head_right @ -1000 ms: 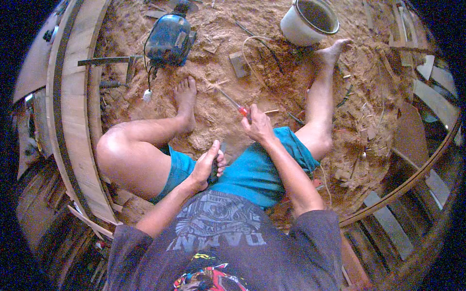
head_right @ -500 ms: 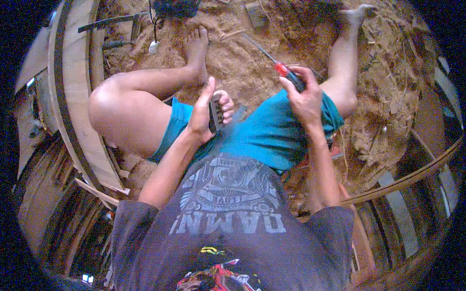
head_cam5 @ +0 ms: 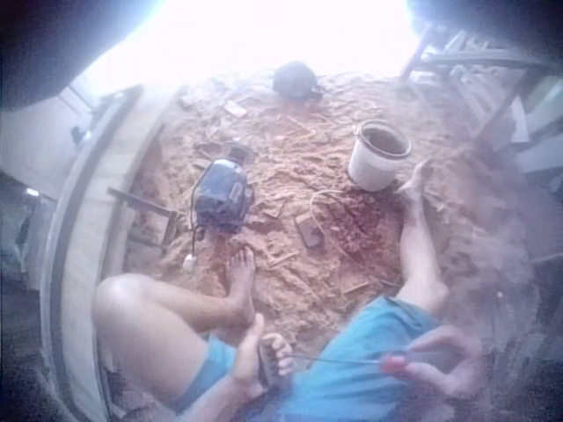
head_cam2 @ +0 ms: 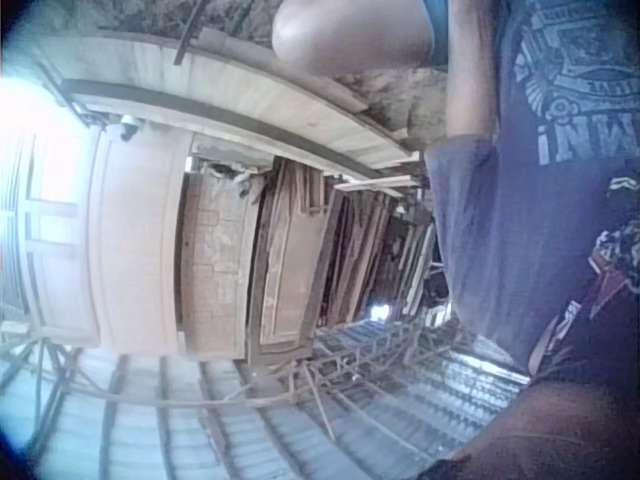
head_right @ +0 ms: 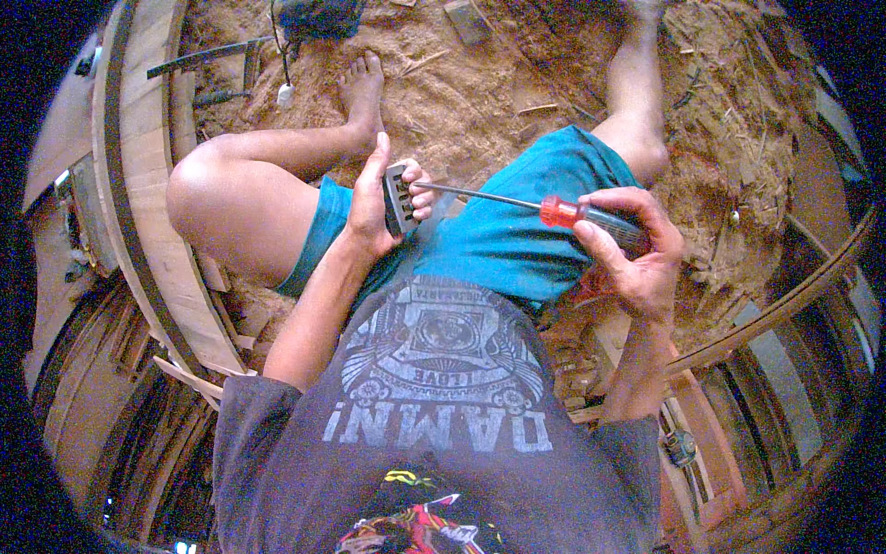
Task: The person sits on the floor and uses a screwdriver to assemble a small electrical component, likely a switch or outlet. They repeatedly tighten screws and manipulate the device with both hands.
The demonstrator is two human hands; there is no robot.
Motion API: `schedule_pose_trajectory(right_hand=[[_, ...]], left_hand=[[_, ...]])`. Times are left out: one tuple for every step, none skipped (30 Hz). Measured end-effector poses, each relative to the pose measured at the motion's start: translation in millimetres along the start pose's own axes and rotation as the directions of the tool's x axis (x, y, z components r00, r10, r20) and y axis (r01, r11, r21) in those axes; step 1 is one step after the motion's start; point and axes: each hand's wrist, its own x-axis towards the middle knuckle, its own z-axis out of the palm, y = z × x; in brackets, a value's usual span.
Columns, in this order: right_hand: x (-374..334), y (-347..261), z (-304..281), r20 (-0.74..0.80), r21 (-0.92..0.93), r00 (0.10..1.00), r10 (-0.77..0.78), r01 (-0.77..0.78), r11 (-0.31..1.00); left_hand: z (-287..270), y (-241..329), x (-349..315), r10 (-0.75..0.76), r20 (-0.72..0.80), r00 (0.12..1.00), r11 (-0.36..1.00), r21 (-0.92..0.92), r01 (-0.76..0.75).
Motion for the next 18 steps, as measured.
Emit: schedule_pose_trajectory(right_hand=[[0.5, -0.1, 3.1, 0.007, -0.007, 1.000, -0.004, 0.004, 1.000], [1.1, 0.7, 6.1, 0.014, -0.015, 1.000, -0.008, 0.008, 1.000], [1.8, 4.9, 9.8, 0.018, 0.006, 0.999, -0.049, 0.049, 0.999], [2.9, 4.9, 10.9, 0.036, -0.008, 0.998, -0.049, 0.050, 0.999], [3.6, 4.8, 11.6, 0.055, -0.023, 0.997, -0.049, 0.051, 0.998], [3.8, 4.3, 12.0, 0.070, -0.041, 0.997, -0.045, 0.048, 0.998], [4.2, 4.1, 12.9, 0.068, -0.053, 0.996, -0.051, 0.054, 0.997], [4.7, 4.2, 14.0, 0.067, -0.064, 0.996, -0.056, 0.060, 0.996], [4.8, 5.5, 14.5, 0.065, -0.074, 0.996, -0.064, 0.069, 0.995], [4.7, 7.3, 14.8, 0.062, -0.064, 0.996, -0.067, 0.071, 0.995], [4.4, 9.3, 15.0, 0.059, -0.054, 0.996, -0.069, 0.073, 0.996], [4.6, 10.3, 15.2, 0.056, -0.043, 0.996, -0.073, 0.076, 0.996], [4.4, 10.2, 15.2, 0.054, -0.041, 0.996, -0.067, 0.069, 0.997], [4.0, 9.8, 15.4, 0.053, -0.039, 0.997, -0.060, 0.063, 0.997], [3.5, 9.2, 15.7, 0.051, -0.038, 0.997, -0.052, 0.054, 0.998], [3.2, 8.7, 16.1, 0.048, -0.039, 0.997, -0.055, 0.057, 0.998], [3.0, 8.4, 16.5, 0.045, -0.040, 0.997, -0.058, 0.060, 0.997], [2.7, 8.0, 16.8, 0.043, -0.040, 0.997, -0.061, 0.063, 0.997]], left_hand=[[0.1, -0.2, -0.5, 0.006, 0.001, 1.000, 1.000, 0.005, -0.006], [-0.2, -0.5, -0.6, 0.003, 0.009, 1.000, 1.000, 0.006, -0.003], [-1.2, -0.8, -0.9, 0.002, 0.015, 1.000, 1.000, 0.007, -0.003], [-1.9, -0.6, -1.3, 0.002, 0.021, 1.000, 1.000, 0.009, -0.002], [-2.2, -0.1, -1.9, 0.003, 0.019, 1.000, 1.000, 0.007, -0.003], [-2.4, -0.3, -1.5, -0.001, 0.020, 1.000, 1.000, 0.003, 0.001], [-2.7, -0.4, -1.0, -0.006, 0.022, 1.000, 1.000, -0.001, 0.006], [-3.7, -0.3, 0.0, -0.007, 0.028, 1.000, 1.000, -0.003, 0.007], [-5.1, -0.6, 1.1, -0.005, 0.033, 0.999, 1.000, -0.004, 0.005], [-5.9, -1.2, 1.7, -0.003, 0.039, 0.999, 1.000, -0.005, 0.004], [-6.1, -2.0, 1.7, -0.002, 0.035, 0.999, 1.000, 0.007, 0.002], [-5.7, -1.8, 1.2, 0.001, 0.030, 1.000, 1.000, 0.019, -0.001], [-5.1, -1.5, 0.8, 0.004, 0.025, 1.000, 0.999, 0.031, -0.005], [-4.5, -1.3, 0.8, 0.009, 0.024, 1.000, 0.999, 0.041, -0.010], [-3.8, -1.2, 0.9, 0.011, 0.024, 1.000, 0.999, 0.050, -0.012], [-3.2, -1.1, 1.0, 0.014, 0.023, 1.000, 0.998, 0.058, -0.015], [-2.8, -1.1, 0.8, 0.016, 0.025, 1.000, 0.998, 0.063, -0.017], [-2.4, -1.0, 0.0, 0.018, 0.026, 1.000, 0.997, 0.068, -0.020]])
